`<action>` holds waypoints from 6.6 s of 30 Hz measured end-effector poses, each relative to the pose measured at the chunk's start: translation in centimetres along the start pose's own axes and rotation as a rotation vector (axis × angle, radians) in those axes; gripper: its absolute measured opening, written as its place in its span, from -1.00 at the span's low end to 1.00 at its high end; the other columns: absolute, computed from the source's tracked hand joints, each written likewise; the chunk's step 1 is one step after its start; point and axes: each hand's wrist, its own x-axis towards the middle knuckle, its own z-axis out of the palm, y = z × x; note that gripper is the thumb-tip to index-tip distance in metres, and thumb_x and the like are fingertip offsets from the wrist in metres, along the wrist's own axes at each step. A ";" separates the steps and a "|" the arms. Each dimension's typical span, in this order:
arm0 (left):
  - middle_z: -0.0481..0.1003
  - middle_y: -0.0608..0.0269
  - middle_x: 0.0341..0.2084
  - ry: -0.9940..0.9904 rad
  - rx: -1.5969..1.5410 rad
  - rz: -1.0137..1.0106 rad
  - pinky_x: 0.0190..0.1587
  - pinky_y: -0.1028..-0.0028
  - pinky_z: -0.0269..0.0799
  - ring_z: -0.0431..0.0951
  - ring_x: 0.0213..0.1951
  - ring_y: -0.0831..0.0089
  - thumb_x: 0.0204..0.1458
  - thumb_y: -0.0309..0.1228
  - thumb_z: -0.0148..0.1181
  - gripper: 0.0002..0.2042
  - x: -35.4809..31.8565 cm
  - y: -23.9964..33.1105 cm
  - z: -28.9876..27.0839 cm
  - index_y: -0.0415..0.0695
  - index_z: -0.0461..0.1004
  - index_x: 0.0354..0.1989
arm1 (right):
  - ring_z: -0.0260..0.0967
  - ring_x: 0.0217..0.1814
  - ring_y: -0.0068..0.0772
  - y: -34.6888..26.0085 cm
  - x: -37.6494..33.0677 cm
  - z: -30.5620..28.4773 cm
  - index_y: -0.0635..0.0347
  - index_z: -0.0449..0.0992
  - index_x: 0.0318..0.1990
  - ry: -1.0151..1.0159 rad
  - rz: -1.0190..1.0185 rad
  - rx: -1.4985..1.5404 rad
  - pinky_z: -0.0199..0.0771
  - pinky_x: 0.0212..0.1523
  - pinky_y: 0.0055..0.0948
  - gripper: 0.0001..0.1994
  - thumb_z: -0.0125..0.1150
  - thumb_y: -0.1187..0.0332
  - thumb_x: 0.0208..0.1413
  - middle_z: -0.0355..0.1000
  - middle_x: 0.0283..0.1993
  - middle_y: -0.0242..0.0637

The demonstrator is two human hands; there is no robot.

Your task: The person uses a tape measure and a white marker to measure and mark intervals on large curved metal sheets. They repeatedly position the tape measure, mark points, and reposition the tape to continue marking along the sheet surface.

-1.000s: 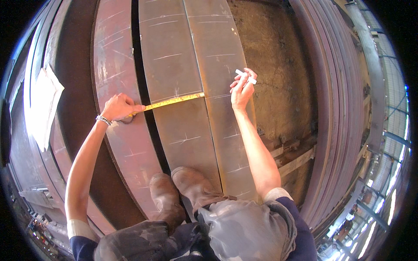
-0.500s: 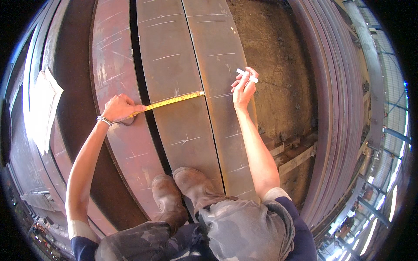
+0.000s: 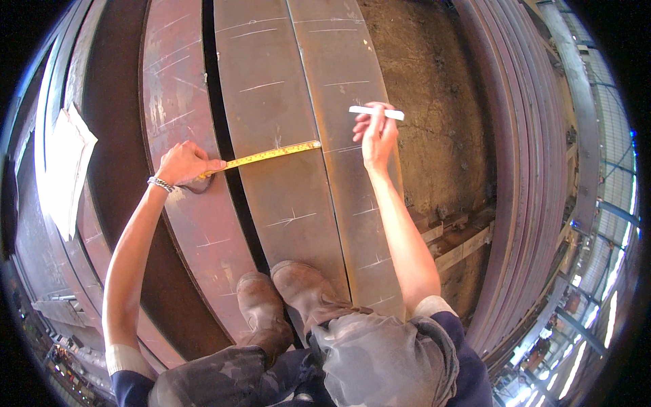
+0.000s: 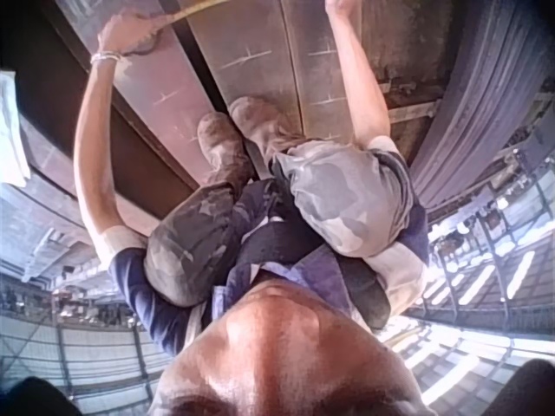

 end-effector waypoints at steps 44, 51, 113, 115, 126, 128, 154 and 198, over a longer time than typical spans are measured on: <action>0.56 0.22 -0.68 0.028 -0.055 0.043 -0.43 0.38 0.45 0.57 -0.57 0.36 -0.22 0.28 0.35 -0.42 0.4 0.0 0.7 -0.10 0.71 -0.53 | 0.43 -0.57 -0.37 -2.2 1.7 5.8 0.25 0.39 -0.22 -0.751 0.131 -0.564 0.40 -0.46 -0.35 -0.82 0.10 0.30 0.22 0.43 -0.57 -0.20; 0.58 0.23 -0.66 0.008 -0.034 0.029 -0.39 0.37 0.47 0.59 -0.53 0.36 -0.22 0.29 0.34 -0.41 0.2 0.2 0.4 -0.09 0.72 -0.48 | 0.43 -0.56 -0.33 -1.8 1.7 5.8 0.26 0.40 -0.23 -0.741 0.105 -0.563 0.39 -0.45 -0.32 -0.82 0.09 0.30 0.22 0.44 -0.55 -0.15; 0.65 0.04 -0.34 0.021 0.008 -0.020 -0.15 0.22 0.53 0.67 -0.21 0.13 -0.37 0.31 0.40 -0.32 0.9 0.0 0.6 -0.16 0.67 -0.39 | 0.53 -0.48 -0.08 -2.3 -3.0 16.2 0.36 0.51 -0.35 -0.713 0.071 -0.519 0.43 -0.41 -0.21 -0.73 0.13 0.27 0.17 0.50 -0.53 -0.04; 0.65 0.04 -0.34 -0.015 0.013 -0.031 -0.15 0.22 0.52 0.67 -0.21 0.12 -0.37 0.31 0.40 -0.32 0.8 0.3 0.3 -0.16 0.67 -0.39 | 0.53 -0.47 -0.05 -1.7 -3.0 16.1 0.35 0.51 -0.36 -0.708 0.014 -0.521 0.44 -0.40 -0.20 -0.75 0.14 0.28 0.16 0.50 -0.53 -0.03; 0.65 0.09 -0.44 0.002 0.005 -0.031 -0.19 0.24 0.53 0.68 -0.26 0.15 -0.37 0.31 0.40 -0.37 1.0 0.3 0.6 -0.12 0.67 -0.52 | 0.48 -0.52 -0.06 -2.1 -4.0 16.5 0.26 0.44 -0.32 -0.558 -0.278 -0.453 0.45 -0.44 -0.25 -0.90 0.18 0.42 0.16 0.45 -0.56 -0.09; 0.65 0.09 -0.45 0.000 -0.007 -0.021 -0.19 0.24 0.53 0.68 -0.27 0.15 -0.37 0.31 0.40 -0.38 0.7 0.1 0.4 -0.11 0.68 -0.51 | 0.43 -0.57 -0.11 -2.9 -4.0 17.0 0.23 0.40 -0.30 -0.360 -0.528 -0.330 0.42 -0.47 -0.28 -0.92 0.19 0.46 0.18 0.41 -0.59 -0.14; 0.62 0.24 -0.59 0.038 -0.087 0.063 -0.25 0.31 0.52 0.65 -0.39 0.30 -0.22 0.28 0.34 -0.47 -0.7 -0.3 0.5 0.00 0.71 -0.50 | 0.33 -0.58 -0.67 -0.6 -1.7 -9.9 0.17 0.40 -0.10 0.362 -0.093 -0.482 0.33 -0.65 -0.59 -0.82 -0.01 0.26 0.40 0.43 -0.47 -0.39; 0.57 0.28 -0.56 0.243 -0.496 0.145 -0.31 0.47 0.44 0.53 -0.47 0.54 0.07 0.06 0.28 -0.52 -6.4 -6.0 -11.5 -0.22 0.65 -0.43 | 0.51 -0.12 0.22 4.6 -21.9 -25.2 0.19 0.40 -0.01 0.141 0.617 -1.533 0.48 -0.17 0.15 -0.67 -0.09 0.13 0.30 0.53 -0.20 0.07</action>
